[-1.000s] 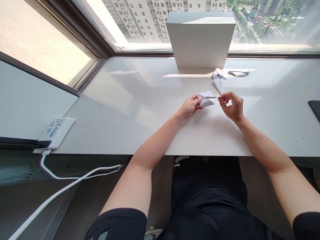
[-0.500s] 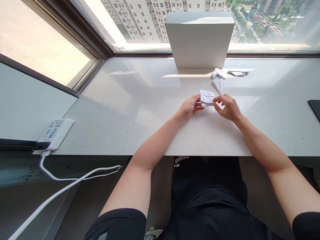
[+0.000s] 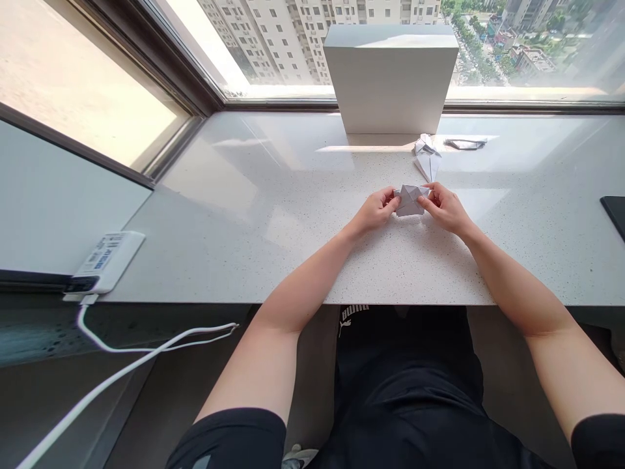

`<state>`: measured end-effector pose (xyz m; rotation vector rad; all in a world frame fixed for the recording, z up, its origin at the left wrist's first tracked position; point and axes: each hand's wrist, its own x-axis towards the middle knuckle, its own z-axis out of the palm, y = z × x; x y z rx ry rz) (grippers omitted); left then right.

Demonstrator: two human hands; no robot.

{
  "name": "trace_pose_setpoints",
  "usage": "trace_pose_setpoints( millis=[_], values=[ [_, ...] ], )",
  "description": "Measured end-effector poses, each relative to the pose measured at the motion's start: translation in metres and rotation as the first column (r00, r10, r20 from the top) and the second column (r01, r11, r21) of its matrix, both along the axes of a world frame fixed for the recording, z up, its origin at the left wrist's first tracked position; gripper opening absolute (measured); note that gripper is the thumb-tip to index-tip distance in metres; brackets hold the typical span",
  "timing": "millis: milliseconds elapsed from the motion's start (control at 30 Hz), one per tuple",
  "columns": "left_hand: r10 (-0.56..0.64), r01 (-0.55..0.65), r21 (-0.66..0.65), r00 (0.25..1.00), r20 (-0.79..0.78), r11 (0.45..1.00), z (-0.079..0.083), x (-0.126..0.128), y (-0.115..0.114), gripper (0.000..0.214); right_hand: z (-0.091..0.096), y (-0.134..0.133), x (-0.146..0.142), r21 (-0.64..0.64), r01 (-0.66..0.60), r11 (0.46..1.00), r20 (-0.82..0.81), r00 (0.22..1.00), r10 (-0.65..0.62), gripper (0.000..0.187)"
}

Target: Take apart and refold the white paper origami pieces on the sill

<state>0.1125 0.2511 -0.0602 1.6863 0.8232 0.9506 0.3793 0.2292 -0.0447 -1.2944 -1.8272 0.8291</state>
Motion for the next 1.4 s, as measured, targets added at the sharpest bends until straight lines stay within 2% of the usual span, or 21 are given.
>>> trace_pose_setpoints(
  millis=[100, 267, 400, 533, 767, 1067, 1400],
  values=[
    [0.015, -0.01, 0.054, 0.996, -0.086, 0.998, 0.003, -0.001, -0.003, 0.035, 0.003, -0.002, -0.002, 0.021, -0.022, 1.0, -0.001, 1.0, 0.022, 0.051],
    [0.152, -0.133, 0.107, 0.97, -0.192, 0.985, 0.017, 0.002, -0.01, 0.012, 0.001, -0.004, -0.005, 0.105, -0.014, 0.994, 0.009, 1.0, 0.013, 0.03],
    [0.193, -0.168, 0.112, 0.939, -0.284, 0.979, 0.022, 0.002, -0.012, 0.004, -0.004, -0.002, -0.004, 0.127, -0.025, 0.992, 0.073, 0.997, 0.015, 0.023],
    [0.183, -0.134, 0.159, 0.916, -0.357, 0.978, 0.021, 0.001, -0.012, 0.008, -0.007, -0.001, -0.003, 0.103, -0.036, 0.994, 0.094, 0.995, 0.026, 0.023],
    [0.166, -0.098, 0.19, 0.908, -0.386, 0.977, 0.016, -0.001, -0.011, 0.012, -0.007, -0.001, -0.004, 0.062, -0.056, 0.997, 0.102, 0.994, 0.049, 0.021],
    [0.192, -0.09, 0.241, 0.876, -0.442, 0.966, 0.011, 0.0, -0.008, 0.014, -0.012, 0.002, -0.001, 0.111, -0.043, 0.993, 0.15, 0.988, 0.026, 0.02],
    [0.197, -0.094, 0.246, 0.879, -0.433, 0.965, 0.01, 0.0, -0.008, 0.012, -0.013, 0.002, -0.002, 0.207, -0.035, 0.978, 0.17, 0.985, -0.001, 0.036]
  ],
)
